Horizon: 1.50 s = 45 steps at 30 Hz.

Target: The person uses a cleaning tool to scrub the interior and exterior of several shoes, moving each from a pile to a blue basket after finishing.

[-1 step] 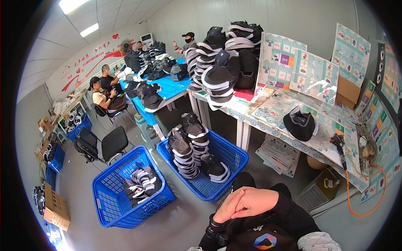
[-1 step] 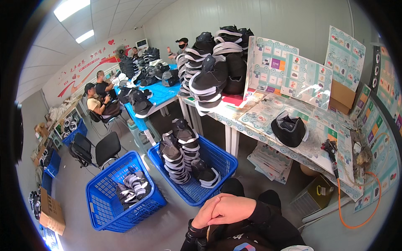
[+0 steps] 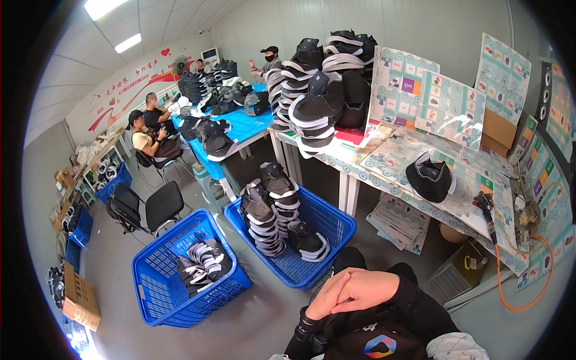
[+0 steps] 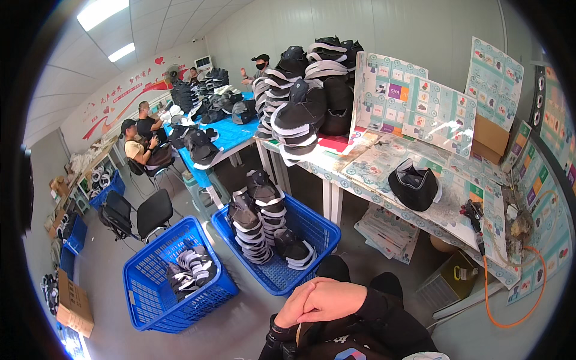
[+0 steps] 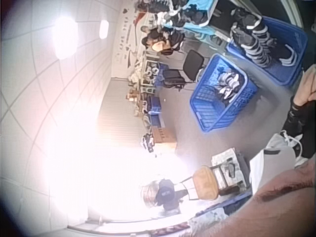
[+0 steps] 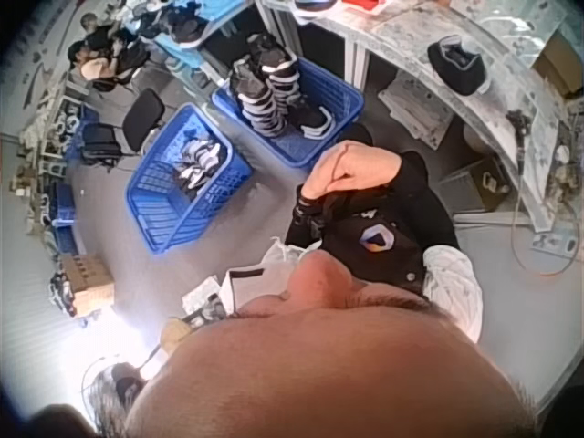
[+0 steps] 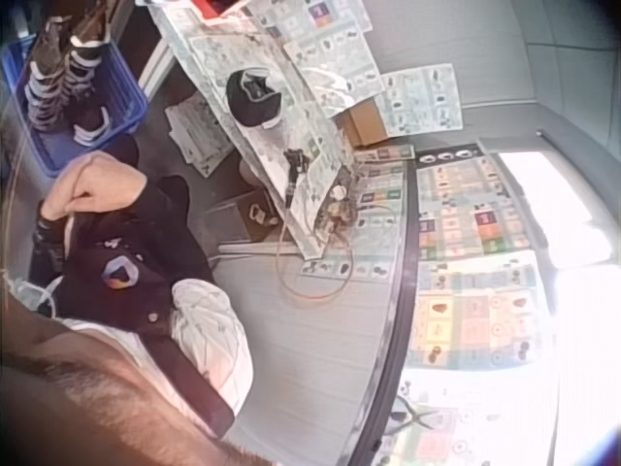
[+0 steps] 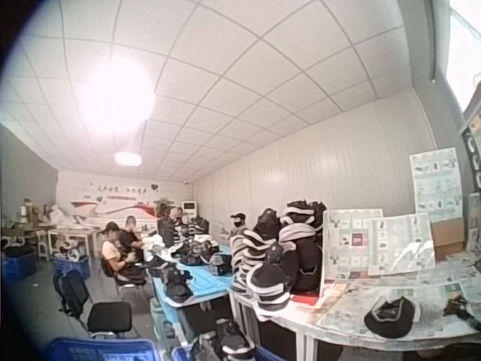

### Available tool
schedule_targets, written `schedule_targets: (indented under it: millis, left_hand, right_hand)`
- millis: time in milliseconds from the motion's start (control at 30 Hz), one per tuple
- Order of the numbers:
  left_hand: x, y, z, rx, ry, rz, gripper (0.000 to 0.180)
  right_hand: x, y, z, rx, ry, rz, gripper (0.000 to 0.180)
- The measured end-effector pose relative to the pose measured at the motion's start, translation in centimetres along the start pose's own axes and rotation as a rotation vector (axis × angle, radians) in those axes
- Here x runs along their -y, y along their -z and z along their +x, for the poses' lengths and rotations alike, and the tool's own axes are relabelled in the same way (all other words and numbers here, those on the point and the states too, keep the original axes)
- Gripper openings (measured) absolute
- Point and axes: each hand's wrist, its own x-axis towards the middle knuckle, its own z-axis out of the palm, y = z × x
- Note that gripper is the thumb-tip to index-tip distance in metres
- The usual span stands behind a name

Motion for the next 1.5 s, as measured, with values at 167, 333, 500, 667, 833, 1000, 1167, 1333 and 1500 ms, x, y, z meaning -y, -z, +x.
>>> schedule_targets:
  millis: [167, 333, 500, 667, 833, 1000, 1167, 1333, 1500]
  left_hand:
    - [0.49, 0.11, -0.02, 0.000, 0.036, -0.051, 0.047]
    - [0.61, 0.02, -0.08, -0.002, 0.066, -0.085, 0.046]
    - [0.50, 0.00, -0.04, 0.003, 0.076, -0.102, 0.046]
    - [0.07, -0.15, 0.08, 0.007, 0.029, -0.024, 0.046]
    - [0.21, -0.03, 0.08, 0.004, 0.021, 0.011, 0.045]
    - [-0.18, -0.04, -0.06, 0.002, 0.005, 0.066, 0.045]
    - [0.09, -0.03, -0.03, -0.015, 0.025, 0.058, 0.046]
    - [-0.23, -0.20, -0.01, -0.012, 0.032, 0.027, 0.045]
    - [-0.04, -0.15, -0.07, -0.015, 0.042, 0.004, 0.045]
  right_hand:
    - [0.00, -0.12, -0.09, 0.002, -0.028, 0.031, 0.038]
    - [0.08, -0.10, -0.12, 0.025, -0.063, 0.045, 0.039]
    - [0.41, 0.11, -0.11, 0.040, -0.091, 0.053, 0.039]
    - [-0.14, -0.25, -0.16, -0.017, -0.007, 0.002, 0.038]
    - [0.10, 0.01, -0.18, -0.001, -0.036, 0.018, 0.038]
    - [0.72, 0.43, -0.11, 0.044, -0.110, 0.043, 0.038]
    - [0.61, 0.32, -0.11, 0.037, -0.090, 0.046, 0.038]
    - [0.80, 0.49, -0.14, 0.039, -0.097, 0.046, 0.038]
    - [0.71, 0.41, -0.07, 0.024, -0.074, 0.047, 0.038]
